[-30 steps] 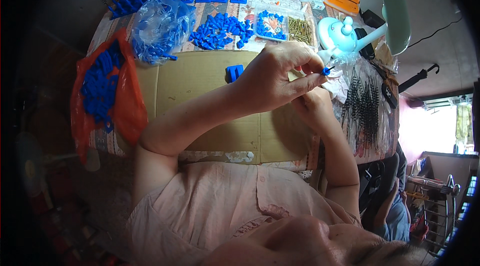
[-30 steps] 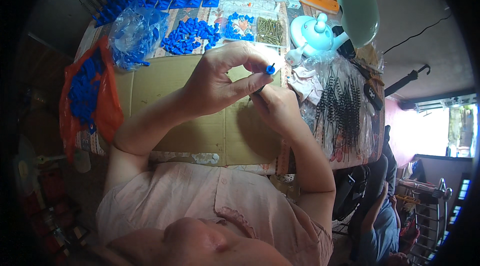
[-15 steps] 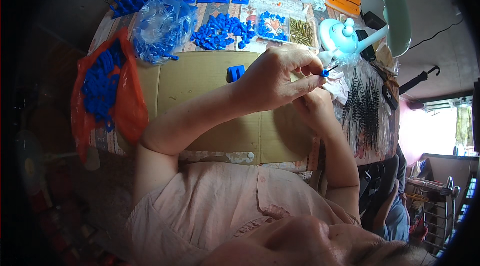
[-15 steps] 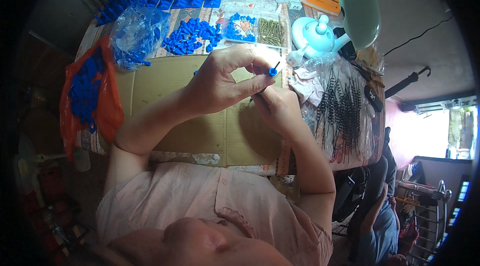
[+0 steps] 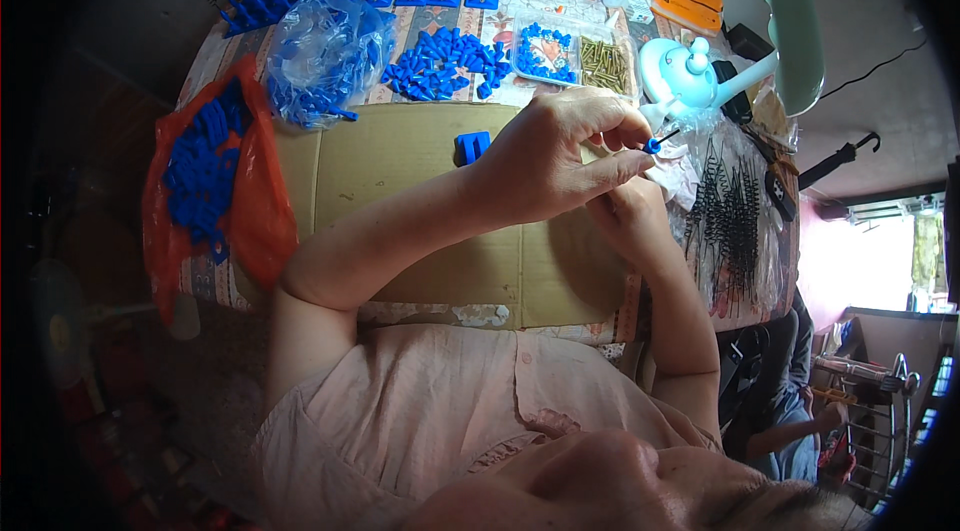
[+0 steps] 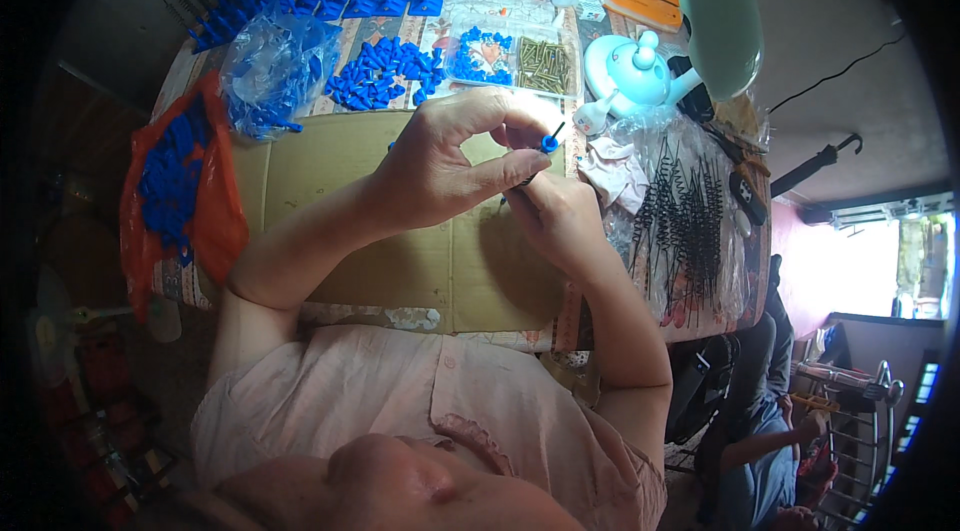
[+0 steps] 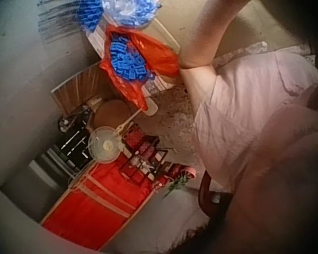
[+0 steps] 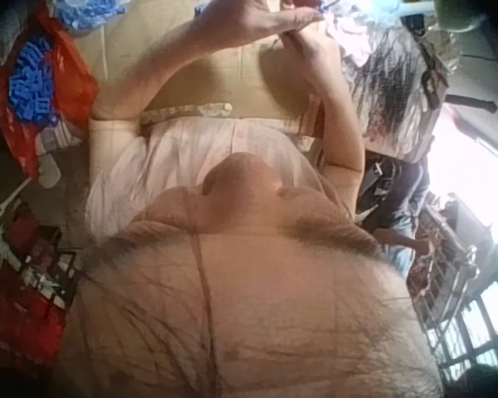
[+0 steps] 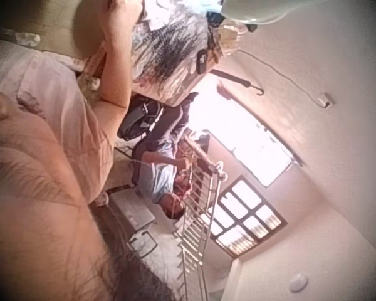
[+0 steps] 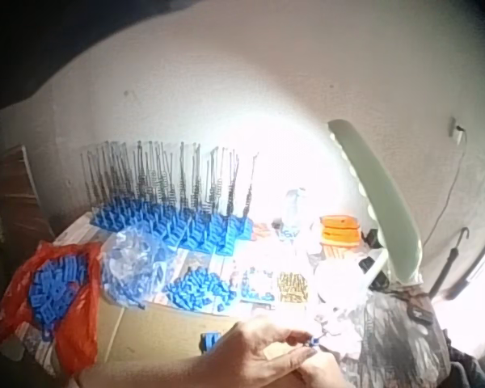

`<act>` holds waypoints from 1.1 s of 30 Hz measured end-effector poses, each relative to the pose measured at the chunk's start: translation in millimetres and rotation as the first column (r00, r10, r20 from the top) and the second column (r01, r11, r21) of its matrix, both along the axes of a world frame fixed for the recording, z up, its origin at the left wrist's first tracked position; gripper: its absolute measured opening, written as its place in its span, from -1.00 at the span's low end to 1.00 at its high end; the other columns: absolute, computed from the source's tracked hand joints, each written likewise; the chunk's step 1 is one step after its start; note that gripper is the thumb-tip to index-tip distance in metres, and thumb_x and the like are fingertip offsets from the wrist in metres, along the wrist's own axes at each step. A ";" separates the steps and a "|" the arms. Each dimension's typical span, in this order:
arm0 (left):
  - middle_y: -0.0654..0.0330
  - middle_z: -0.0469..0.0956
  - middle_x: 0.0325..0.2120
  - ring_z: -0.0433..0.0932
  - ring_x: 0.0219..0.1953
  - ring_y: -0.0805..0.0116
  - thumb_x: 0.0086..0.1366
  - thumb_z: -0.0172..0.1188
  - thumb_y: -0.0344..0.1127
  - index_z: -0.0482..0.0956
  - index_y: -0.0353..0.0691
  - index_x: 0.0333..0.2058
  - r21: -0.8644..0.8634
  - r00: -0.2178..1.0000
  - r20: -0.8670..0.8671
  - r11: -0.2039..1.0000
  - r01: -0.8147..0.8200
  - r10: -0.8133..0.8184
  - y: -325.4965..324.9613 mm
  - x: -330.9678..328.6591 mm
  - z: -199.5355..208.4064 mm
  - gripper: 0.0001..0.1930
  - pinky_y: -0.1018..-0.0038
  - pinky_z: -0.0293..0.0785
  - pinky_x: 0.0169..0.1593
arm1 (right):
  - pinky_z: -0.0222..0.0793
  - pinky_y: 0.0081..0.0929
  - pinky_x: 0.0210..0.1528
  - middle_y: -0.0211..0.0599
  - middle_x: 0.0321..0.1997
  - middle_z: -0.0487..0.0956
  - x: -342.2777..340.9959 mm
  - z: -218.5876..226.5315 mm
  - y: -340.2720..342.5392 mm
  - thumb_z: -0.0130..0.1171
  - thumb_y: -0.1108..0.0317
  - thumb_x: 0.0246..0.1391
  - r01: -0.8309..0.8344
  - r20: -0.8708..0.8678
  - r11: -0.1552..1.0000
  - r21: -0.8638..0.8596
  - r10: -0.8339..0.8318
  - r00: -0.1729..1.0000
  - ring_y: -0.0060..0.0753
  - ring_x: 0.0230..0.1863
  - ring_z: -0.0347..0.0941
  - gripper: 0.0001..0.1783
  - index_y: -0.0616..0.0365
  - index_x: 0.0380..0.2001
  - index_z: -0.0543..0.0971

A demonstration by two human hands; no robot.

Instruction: The person assembles plastic components and wire coils by hand at a workbench, using tweezers to manipulate small pins and an adhesive dispenser to apply adhesive.

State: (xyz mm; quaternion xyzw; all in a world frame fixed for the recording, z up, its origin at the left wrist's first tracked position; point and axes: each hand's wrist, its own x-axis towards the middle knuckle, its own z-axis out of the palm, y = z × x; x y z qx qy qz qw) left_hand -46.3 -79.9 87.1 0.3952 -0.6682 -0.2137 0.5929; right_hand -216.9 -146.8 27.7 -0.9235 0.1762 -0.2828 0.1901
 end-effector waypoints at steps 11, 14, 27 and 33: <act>0.12 0.55 -0.52 0.55 -0.44 0.38 0.10 0.30 -0.38 0.58 -0.33 -0.35 -0.055 0.999 0.002 0.998 -0.040 0.040 0.6 -0.6 1.2 -0.83 0.47 0.48 -0.32 | 0.38 -0.22 -0.51 -0.14 -0.57 0.52 0.7 4.4 2.1 0.20 0.44 -0.04 -0.017 0.005 1.000 0.009 0.017 1.000 -0.05 -0.53 0.50 -0.90 0.11 -0.39 0.52; 0.13 0.54 -0.52 0.55 -0.43 0.37 0.11 0.30 -0.37 0.58 -0.32 -0.36 -0.069 0.999 -0.016 0.997 -0.040 0.039 1.4 -1.1 2.6 -0.83 0.46 0.47 -0.32 | 0.38 -0.22 -0.51 -0.14 -0.57 0.52 0.5 0.9 1.6 0.20 0.43 -0.03 -0.011 0.005 1.000 0.015 0.011 1.000 -0.05 -0.54 0.50 -0.89 0.11 -0.38 0.51; 0.11 0.52 -0.52 0.53 -0.44 0.31 0.10 0.28 -0.41 0.55 -0.33 -0.39 -0.056 1.000 -0.012 0.998 -0.021 0.020 -0.5 -2.1 -0.4 -0.86 0.44 0.45 -0.33 | 0.36 -0.20 -0.52 -0.14 -0.58 0.52 -0.3 2.1 0.7 0.19 0.44 -0.04 -0.020 -0.013 1.000 0.001 0.020 1.000 -0.05 -0.54 0.49 -0.90 0.12 -0.40 0.51; 0.10 0.51 -0.53 0.51 -0.44 0.27 0.08 0.27 -0.43 0.55 -0.32 -0.42 -0.049 1.000 0.006 0.999 -0.017 0.018 -0.7 -1.7 -0.9 -0.88 0.41 0.43 -0.33 | 0.35 -0.19 -0.52 -0.13 -0.59 0.50 0.4 1.5 1.1 0.20 0.42 -0.04 -0.017 -0.007 1.000 -0.012 0.017 1.000 -0.04 -0.54 0.48 -0.91 0.13 -0.44 0.48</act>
